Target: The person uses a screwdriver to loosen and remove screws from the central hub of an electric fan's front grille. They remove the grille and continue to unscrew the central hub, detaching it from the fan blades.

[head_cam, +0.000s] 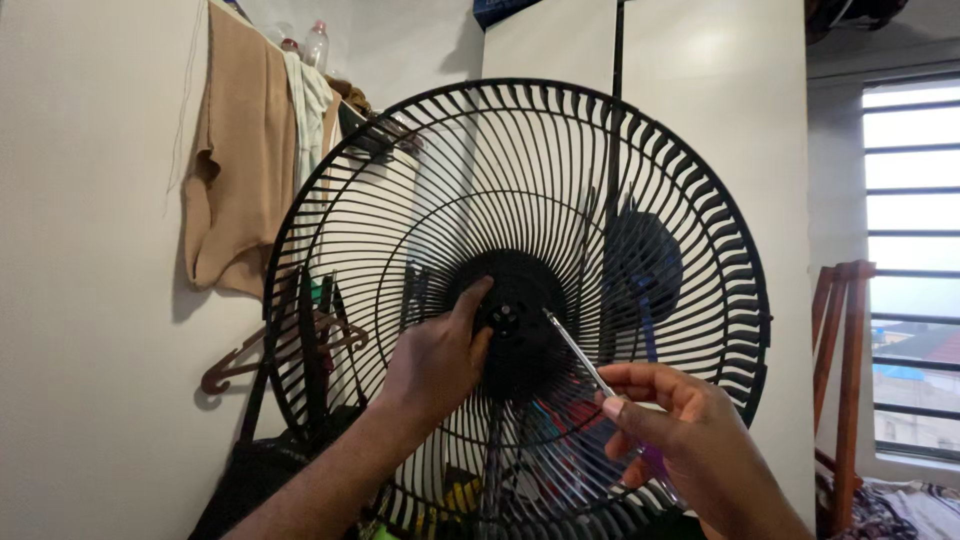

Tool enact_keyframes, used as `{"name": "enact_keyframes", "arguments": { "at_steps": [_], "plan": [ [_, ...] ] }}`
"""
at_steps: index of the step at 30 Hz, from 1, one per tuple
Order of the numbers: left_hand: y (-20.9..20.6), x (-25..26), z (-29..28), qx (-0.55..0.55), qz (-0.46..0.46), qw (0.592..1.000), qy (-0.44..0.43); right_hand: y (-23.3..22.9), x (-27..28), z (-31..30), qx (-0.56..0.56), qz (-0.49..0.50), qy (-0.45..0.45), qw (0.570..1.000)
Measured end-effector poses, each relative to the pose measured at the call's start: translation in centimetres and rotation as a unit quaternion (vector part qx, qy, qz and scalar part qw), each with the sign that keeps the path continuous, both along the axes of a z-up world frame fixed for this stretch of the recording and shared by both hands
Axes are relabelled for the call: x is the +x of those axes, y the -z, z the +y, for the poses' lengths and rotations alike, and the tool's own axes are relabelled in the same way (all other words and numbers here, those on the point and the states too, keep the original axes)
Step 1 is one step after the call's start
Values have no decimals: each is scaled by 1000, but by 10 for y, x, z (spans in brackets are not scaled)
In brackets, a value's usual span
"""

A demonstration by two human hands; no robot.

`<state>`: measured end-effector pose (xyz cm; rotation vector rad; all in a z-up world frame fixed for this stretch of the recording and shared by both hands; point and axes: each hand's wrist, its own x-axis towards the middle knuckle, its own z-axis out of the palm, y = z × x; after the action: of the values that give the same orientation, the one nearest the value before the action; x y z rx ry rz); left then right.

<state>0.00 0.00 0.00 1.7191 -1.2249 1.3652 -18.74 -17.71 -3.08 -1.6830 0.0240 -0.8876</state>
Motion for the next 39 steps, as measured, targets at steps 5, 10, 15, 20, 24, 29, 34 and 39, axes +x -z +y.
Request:
{"name": "enact_keyframes", "arguments": {
  "at_steps": [5, 10, 15, 20, 24, 29, 34, 39],
  "plan": [
    [15, 7, 0, -5, -10, 1000, 17, 10, 5, 1, 43, 19, 25, 999],
    [14, 10, 2, 14, -13, 1000, 5, 19, 12, 1, 33, 40, 25, 998],
    [-4, 7, 2, 18, 0, 1000, -2, 26, 21, -2, 21, 40, 2, 999],
    [-12, 10, -6, 15, -50, 999, -16, 32, 30, -4, 40, 63, 6, 997],
    [-16, 19, -13, 4, -49, 999, 1, 35, 36, -4, 51, 53, -8, 997],
    [-22, 21, -26, 14, -58, 998, -28, 37, 40, -8, 23, 88, 9, 996],
    [-23, 19, -28, 14, -62, 998, -23, 42, 47, -14, 32, 78, -16, 996],
    [-25, 16, -20, 32, -79, 996, 33, 42, 50, -19, 40, 71, -7, 997]
  ]
}}
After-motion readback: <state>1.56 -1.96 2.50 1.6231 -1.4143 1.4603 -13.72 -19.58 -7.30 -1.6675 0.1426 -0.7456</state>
